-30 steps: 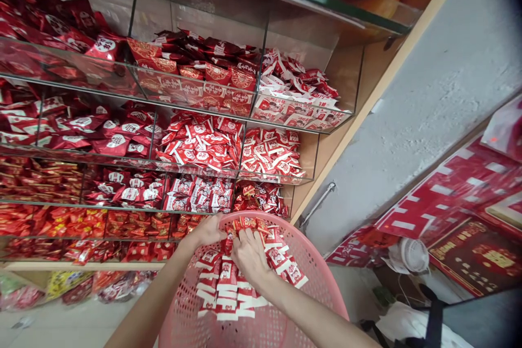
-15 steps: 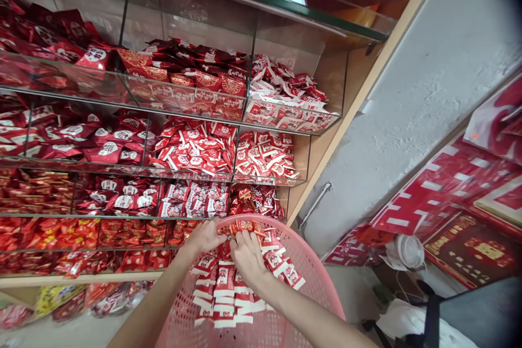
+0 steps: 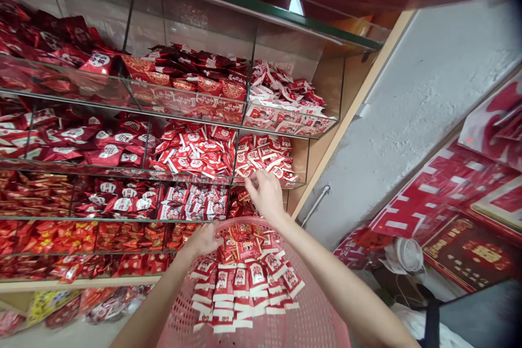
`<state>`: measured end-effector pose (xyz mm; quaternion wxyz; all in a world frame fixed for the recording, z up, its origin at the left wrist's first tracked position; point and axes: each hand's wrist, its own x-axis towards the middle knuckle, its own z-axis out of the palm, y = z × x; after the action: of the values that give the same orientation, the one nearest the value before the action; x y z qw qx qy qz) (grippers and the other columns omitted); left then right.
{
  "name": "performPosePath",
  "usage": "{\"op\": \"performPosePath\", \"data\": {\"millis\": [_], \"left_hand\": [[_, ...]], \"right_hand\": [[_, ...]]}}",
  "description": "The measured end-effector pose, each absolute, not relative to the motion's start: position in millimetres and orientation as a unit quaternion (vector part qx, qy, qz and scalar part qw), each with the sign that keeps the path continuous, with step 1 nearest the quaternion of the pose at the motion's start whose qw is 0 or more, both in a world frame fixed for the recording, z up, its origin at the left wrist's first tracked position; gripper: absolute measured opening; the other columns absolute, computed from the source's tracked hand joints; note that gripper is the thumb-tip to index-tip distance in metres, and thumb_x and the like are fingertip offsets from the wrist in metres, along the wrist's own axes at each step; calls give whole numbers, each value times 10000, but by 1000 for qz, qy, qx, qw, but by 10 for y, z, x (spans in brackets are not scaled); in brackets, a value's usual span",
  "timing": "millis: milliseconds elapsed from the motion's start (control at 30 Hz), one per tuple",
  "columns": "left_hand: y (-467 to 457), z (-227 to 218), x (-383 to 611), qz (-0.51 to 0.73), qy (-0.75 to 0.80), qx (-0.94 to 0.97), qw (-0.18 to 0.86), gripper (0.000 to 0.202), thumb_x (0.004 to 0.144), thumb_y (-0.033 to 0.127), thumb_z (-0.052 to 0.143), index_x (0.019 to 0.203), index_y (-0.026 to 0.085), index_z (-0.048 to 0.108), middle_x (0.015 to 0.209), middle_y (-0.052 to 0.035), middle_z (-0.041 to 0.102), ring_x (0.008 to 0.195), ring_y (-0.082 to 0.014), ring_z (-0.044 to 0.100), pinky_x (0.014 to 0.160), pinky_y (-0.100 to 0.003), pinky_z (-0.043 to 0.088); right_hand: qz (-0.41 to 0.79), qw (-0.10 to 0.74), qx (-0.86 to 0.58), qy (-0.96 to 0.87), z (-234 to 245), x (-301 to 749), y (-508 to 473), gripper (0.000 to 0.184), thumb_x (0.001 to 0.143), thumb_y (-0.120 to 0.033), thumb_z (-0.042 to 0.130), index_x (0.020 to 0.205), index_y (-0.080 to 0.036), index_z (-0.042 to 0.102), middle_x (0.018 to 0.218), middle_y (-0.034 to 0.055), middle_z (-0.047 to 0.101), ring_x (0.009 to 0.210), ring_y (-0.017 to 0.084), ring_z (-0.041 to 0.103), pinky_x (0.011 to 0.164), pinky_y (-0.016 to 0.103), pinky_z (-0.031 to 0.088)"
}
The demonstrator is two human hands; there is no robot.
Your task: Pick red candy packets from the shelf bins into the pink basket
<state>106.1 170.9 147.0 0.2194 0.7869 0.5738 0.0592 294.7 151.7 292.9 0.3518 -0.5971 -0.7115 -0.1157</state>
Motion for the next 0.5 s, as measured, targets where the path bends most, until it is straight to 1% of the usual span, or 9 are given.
{"op": "performPosePath", "data": {"millis": [67, 167, 200, 267, 367, 500], "left_hand": [[1714, 1465, 1055, 69, 562, 793, 224, 354, 762, 325, 526, 1105, 235, 541, 932, -53, 692, 865, -208, 647, 651, -242, 426], [1715, 1462, 1052, 70, 565, 794, 211, 342, 768, 326, 520, 1092, 219, 545, 944, -70, 689, 866, -217, 648, 644, -250, 424], [1713, 1466, 1054, 70, 565, 796, 206, 341, 769, 326, 517, 1089, 213, 545, 951, -76, 688, 870, -220, 647, 643, -252, 423], [1706, 1481, 1059, 70, 563, 799, 200, 335, 768, 320, 511, 1080, 202, 544, 951, -83, 685, 872, -223, 647, 639, -252, 420], [1694, 1510, 1066, 66, 558, 803, 199, 321, 769, 309, 495, 1065, 194, 544, 918, -83, 687, 851, -221, 649, 617, -250, 411], [1684, 1536, 1070, 63, 560, 800, 206, 309, 770, 308, 490, 1055, 203, 551, 894, -71, 688, 836, -208, 646, 630, -243, 406]], "right_hand": [[-84, 338, -647, -679, 3103, 2966, 1730, 284, 863, -405, 461, 752, -181, 596, 750, 62, 629, 743, 197, 546, 663, 288, 356], [-34, 306, -691, -654, 3215, 2910, 1954, 353, 831, -486, 474, 679, -192, 598, 713, 80, 640, 721, 223, 576, 629, 301, 366], [-25, 301, -697, -650, 3227, 2879, 2003, 356, 827, -482, 477, 657, -193, 595, 712, 85, 642, 720, 226, 582, 626, 303, 370], [-14, 302, -705, -641, 3234, 2821, 2074, 313, 821, -427, 500, 634, -193, 589, 728, 88, 646, 728, 221, 590, 625, 298, 377], [6, 334, -706, -625, 3231, 2784, 2145, 233, 813, -333, 514, 638, -195, 582, 735, 63, 642, 730, 195, 585, 626, 278, 378], [13, 421, -640, -643, 3250, 2860, 2122, 213, 847, -302, 468, 688, -191, 557, 690, 17, 607, 672, 150, 542, 637, 256, 365]]}}
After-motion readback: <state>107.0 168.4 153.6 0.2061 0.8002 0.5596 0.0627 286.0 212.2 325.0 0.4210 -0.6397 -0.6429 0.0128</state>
